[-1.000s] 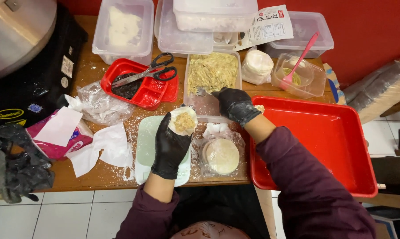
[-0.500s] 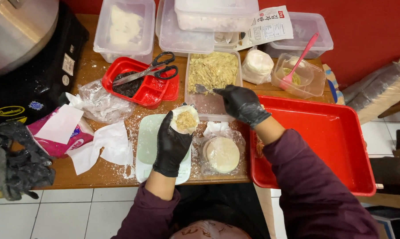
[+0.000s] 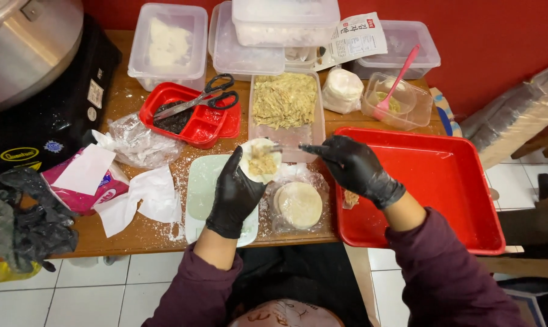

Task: The person is preparing dumplings by placing filling on wrappers and folding them into shape.

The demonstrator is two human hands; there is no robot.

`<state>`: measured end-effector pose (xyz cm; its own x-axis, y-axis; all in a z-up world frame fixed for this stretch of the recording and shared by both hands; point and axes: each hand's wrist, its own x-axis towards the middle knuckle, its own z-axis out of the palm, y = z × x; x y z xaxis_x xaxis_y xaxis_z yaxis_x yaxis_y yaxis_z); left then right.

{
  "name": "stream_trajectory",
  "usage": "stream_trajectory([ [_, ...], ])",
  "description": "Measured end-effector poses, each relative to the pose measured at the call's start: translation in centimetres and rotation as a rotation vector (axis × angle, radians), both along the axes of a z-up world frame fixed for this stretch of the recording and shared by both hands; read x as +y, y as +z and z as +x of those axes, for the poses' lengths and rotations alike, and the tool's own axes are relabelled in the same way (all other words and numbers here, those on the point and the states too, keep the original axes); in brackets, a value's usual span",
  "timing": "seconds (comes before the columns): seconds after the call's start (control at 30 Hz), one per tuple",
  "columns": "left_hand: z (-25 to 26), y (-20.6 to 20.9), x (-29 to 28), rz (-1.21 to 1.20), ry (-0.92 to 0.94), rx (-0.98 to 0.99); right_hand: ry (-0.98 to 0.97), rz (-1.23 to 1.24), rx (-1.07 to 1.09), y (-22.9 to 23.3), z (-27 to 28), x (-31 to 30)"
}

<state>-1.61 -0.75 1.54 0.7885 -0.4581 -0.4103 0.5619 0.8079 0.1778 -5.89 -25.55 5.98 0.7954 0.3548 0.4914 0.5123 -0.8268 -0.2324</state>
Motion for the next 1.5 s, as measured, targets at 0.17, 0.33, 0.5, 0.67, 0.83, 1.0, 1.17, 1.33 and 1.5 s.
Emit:
stream_trajectory([
  [0.17, -0.8, 0.4, 0.3, 0.009, -0.050, -0.053, 0.018, -0.037, -0.148, -2.1, -0.5, -0.4],
  [0.33, -1.2, -0.3, 1.1, 0.015, -0.065, -0.004, 0.070, -0.067, -0.269, -1.7, -1.0, 0.3],
  [0.5, -1.8, -0.7, 1.3, -0.041, -0.041, 0.093, 0.100, -0.105, -0.285, -2.8, -1.5, -0.7],
  [0.67, -1.5, -2.0, 2.2, -0.036, -0.051, 0.134, 0.099, -0.103, -0.332, -3.4, -2.0, -0.7],
  [0.83, -1.3, -2.0, 4.5, -0.026, 0.033, 0.182, 0.079, -0.070, -0.328, -3.0, -2.7, -0.3],
  [1.0, -0.3, -3.2, 6.3, 0.102, 0.076, 0.050, -0.057, 0.034, -0.262, -3.8, -4.2, -0.4],
  [1.17, 0.4, -4.5, 5.9, 0.202, 0.046, -0.002, 0.008, 0.243, -0.212, -1.4, -5.3, 3.1],
  [1.33, -0.9, -3.6, 7.8, 0.350, -0.020, -0.135, 0.035, 0.386, -0.110, -1.4, -5.5, 5.0],
  [1.5, -2.5, -4.6, 12.2, 0.665, 0.071, -0.355, -0.010, 0.499, 0.020, -1.9, -5.4, 7.5],
])
